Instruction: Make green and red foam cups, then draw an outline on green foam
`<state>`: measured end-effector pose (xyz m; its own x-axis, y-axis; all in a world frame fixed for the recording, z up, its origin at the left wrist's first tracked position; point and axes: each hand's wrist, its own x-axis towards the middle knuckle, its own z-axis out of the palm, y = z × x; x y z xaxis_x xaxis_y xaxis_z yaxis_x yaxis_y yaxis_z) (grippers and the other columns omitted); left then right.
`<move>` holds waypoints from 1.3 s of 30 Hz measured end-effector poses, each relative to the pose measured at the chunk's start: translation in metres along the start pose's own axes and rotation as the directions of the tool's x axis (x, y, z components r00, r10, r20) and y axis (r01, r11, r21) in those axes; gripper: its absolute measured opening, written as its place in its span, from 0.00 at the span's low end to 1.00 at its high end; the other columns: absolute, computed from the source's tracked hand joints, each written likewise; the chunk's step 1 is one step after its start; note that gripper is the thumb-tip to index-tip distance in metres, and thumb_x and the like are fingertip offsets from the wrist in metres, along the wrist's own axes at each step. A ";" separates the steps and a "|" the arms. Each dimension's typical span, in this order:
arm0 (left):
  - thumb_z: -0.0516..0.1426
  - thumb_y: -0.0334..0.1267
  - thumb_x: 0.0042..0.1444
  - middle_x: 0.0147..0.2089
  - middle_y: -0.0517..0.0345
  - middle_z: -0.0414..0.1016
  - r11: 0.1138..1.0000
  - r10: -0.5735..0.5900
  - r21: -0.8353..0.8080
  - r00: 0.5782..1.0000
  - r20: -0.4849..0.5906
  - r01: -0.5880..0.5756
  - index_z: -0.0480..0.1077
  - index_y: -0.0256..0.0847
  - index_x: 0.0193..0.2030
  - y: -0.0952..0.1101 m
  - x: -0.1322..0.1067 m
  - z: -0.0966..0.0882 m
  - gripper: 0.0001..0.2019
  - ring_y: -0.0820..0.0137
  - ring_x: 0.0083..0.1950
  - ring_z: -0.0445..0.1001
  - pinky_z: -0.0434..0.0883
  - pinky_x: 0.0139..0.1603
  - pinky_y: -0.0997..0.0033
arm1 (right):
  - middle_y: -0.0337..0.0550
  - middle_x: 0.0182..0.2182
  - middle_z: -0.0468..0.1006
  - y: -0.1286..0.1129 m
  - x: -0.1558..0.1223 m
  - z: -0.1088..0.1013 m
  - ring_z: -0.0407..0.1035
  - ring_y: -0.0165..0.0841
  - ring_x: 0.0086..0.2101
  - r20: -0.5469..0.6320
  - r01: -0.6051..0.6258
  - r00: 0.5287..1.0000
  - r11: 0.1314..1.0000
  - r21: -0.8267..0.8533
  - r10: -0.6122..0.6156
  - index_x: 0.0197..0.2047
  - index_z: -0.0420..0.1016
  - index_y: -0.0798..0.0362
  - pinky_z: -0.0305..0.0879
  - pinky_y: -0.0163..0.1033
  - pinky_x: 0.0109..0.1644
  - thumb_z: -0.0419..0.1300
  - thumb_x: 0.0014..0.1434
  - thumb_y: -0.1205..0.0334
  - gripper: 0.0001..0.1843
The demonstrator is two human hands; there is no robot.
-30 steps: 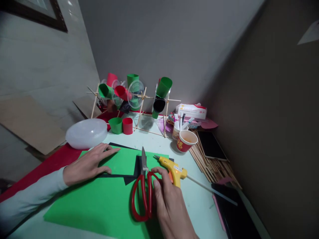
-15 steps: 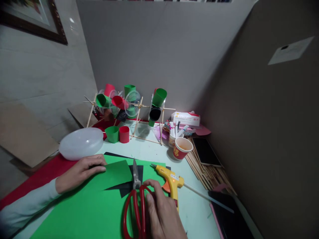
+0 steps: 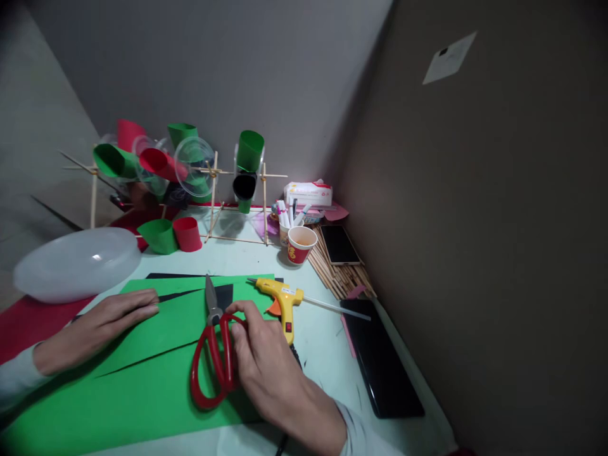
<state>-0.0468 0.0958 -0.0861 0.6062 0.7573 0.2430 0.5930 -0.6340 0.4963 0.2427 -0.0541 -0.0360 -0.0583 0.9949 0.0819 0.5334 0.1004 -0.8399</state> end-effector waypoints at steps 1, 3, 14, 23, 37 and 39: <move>0.42 0.61 0.63 0.44 0.55 0.81 1.000 0.005 0.004 1.000 0.013 -0.005 0.76 0.52 0.41 0.003 0.001 0.000 0.26 0.56 0.47 0.76 0.75 0.48 0.61 | 0.32 0.23 0.65 0.000 -0.001 0.000 0.63 0.33 0.24 0.005 0.003 1.000 1.000 0.010 -0.003 0.53 0.70 0.48 0.57 0.37 0.32 0.45 0.73 0.54 0.16; 0.41 0.62 0.63 0.41 0.55 0.81 1.000 0.013 0.008 0.999 0.050 -0.013 0.75 0.50 0.38 0.010 0.004 -0.001 0.27 0.56 0.44 0.77 0.75 0.47 0.62 | 0.32 0.23 0.65 -0.002 -0.002 0.000 0.62 0.32 0.24 0.004 0.005 1.000 1.000 0.027 -0.005 0.53 0.70 0.49 0.57 0.36 0.31 0.45 0.73 0.55 0.16; 0.49 0.55 0.65 0.30 0.59 0.74 0.999 -0.008 -0.037 0.981 0.193 0.016 0.66 0.44 0.29 0.029 0.011 -0.002 0.20 0.64 0.34 0.74 0.70 0.39 0.68 | 0.32 0.23 0.66 0.009 0.015 -0.051 0.61 0.28 0.23 -0.270 -0.074 0.953 0.968 0.240 0.140 0.50 0.73 0.53 0.56 0.33 0.26 0.53 0.67 0.51 0.17; 0.47 0.52 0.66 0.32 0.60 0.73 0.993 -0.026 -0.108 0.982 0.187 0.046 0.66 0.44 0.31 0.038 0.012 -0.012 0.19 0.66 0.36 0.73 0.70 0.41 0.69 | 0.43 0.36 0.77 0.031 0.039 -0.042 0.74 0.35 0.28 -0.198 -0.149 0.937 0.843 0.517 0.287 0.54 0.70 0.52 0.75 0.41 0.28 0.65 0.55 0.46 0.27; 0.45 0.46 0.67 0.37 0.57 0.70 0.991 0.042 -0.133 0.973 0.226 -0.012 0.64 0.43 0.35 0.045 0.006 -0.014 0.14 0.64 0.40 0.70 0.68 0.45 0.66 | 0.49 0.41 0.80 0.038 0.038 -0.044 0.80 0.40 0.36 -0.125 -0.160 0.967 0.913 0.375 0.221 0.53 0.66 0.51 0.78 0.43 0.34 0.66 0.57 0.41 0.30; 0.46 0.45 0.67 0.35 0.58 0.69 0.991 0.041 -0.135 0.971 0.234 -0.009 0.63 0.43 0.34 0.046 0.005 -0.015 0.13 0.65 0.38 0.69 0.66 0.43 0.66 | 0.49 0.40 0.81 0.039 0.036 -0.047 0.80 0.39 0.31 -0.122 -0.171 0.970 0.948 0.268 0.210 0.54 0.67 0.52 0.77 0.42 0.31 0.65 0.57 0.40 0.30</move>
<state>-0.0240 0.0728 -0.0490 0.7370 0.6731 0.0612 0.5108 -0.6140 0.6018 0.3010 -0.0143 -0.0410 0.1584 0.9869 -0.0312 0.2899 -0.0767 -0.9540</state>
